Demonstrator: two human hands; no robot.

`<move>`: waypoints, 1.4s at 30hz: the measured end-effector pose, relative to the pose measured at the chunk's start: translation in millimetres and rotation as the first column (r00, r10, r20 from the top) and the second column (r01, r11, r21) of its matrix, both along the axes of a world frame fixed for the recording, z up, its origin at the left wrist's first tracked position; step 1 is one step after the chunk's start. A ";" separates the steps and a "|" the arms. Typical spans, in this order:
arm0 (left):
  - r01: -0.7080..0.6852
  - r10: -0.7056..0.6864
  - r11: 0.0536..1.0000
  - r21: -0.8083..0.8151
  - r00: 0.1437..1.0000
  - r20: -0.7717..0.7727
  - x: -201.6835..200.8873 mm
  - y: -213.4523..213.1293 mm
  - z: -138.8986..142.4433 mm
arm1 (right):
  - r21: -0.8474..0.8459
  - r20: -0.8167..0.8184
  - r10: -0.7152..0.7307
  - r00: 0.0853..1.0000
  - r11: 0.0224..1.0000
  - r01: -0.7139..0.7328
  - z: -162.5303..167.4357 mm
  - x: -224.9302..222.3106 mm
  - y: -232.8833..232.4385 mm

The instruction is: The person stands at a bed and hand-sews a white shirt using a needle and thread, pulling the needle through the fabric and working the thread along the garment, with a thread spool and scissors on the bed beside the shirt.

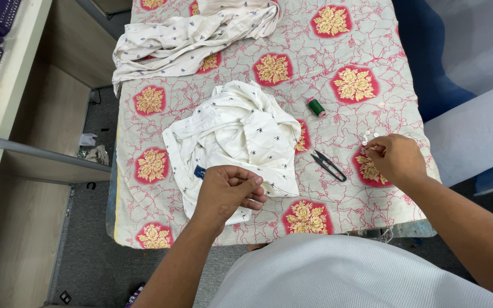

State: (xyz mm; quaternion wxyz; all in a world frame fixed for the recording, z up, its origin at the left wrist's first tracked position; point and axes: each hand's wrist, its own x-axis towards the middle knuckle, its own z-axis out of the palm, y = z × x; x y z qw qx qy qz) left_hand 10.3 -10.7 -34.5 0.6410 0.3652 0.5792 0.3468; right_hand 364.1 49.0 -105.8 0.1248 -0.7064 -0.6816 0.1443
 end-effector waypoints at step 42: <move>-0.043 0.092 0.991 -0.129 0.910 0.404 16.2 -6.5 49.1 | 0.363 -0.537 0.490 0.687 0.869 -0.336 138.7 -148.4 -53.8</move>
